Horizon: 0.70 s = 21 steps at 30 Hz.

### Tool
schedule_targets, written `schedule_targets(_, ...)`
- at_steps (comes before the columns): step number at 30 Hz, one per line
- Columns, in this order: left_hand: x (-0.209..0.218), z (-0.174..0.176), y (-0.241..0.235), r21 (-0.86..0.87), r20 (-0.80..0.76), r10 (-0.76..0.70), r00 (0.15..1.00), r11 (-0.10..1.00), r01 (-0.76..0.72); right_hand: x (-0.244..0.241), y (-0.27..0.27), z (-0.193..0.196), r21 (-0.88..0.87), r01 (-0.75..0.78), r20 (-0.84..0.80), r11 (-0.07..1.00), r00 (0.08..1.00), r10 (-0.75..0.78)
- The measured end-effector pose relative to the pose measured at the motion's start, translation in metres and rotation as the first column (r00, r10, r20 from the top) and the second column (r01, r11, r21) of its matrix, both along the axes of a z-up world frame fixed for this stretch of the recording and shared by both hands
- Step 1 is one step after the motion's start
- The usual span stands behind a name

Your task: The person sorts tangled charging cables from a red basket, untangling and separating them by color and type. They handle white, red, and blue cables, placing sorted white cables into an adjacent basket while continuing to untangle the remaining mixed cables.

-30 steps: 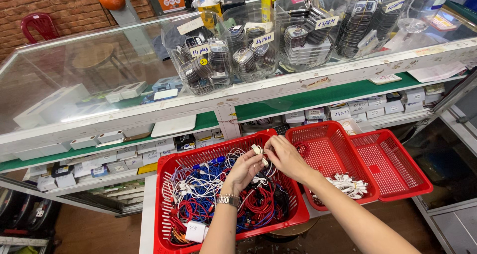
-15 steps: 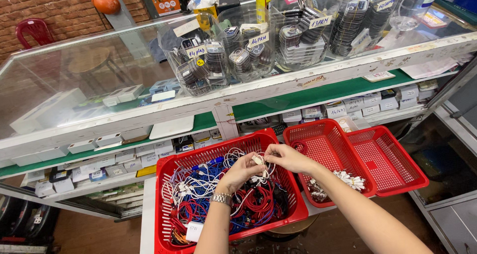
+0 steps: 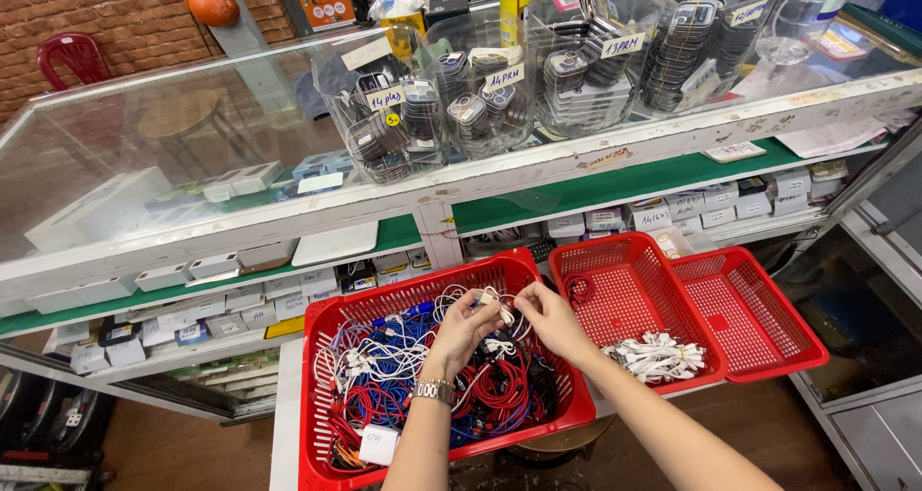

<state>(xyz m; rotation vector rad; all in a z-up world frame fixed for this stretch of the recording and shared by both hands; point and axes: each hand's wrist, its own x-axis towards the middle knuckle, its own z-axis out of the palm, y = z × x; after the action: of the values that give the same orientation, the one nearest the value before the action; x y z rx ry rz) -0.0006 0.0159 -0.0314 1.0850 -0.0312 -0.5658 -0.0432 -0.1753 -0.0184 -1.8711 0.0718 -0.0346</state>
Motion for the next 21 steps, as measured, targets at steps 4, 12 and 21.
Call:
schedule_targets(4,-0.009,0.012,0.0,0.095,0.13,-0.171,0.977,0.983,0.159,0.024,-0.018,-0.01,0.122,-0.169,0.04,0.978,0.985,0.165)
schedule_targets(12,-0.001,0.017,-0.005,0.659,0.284,-0.438,0.853,0.735,0.158,0.031,-0.028,0.035,-0.184,-0.319,-0.079,0.93,0.948,0.309)
schedule_targets(21,0.003,-0.026,0.005,0.435,0.197,0.087,0.976,0.885,-0.167,0.023,-0.017,0.011,-0.393,-0.195,-0.015,0.899,0.979,0.206)
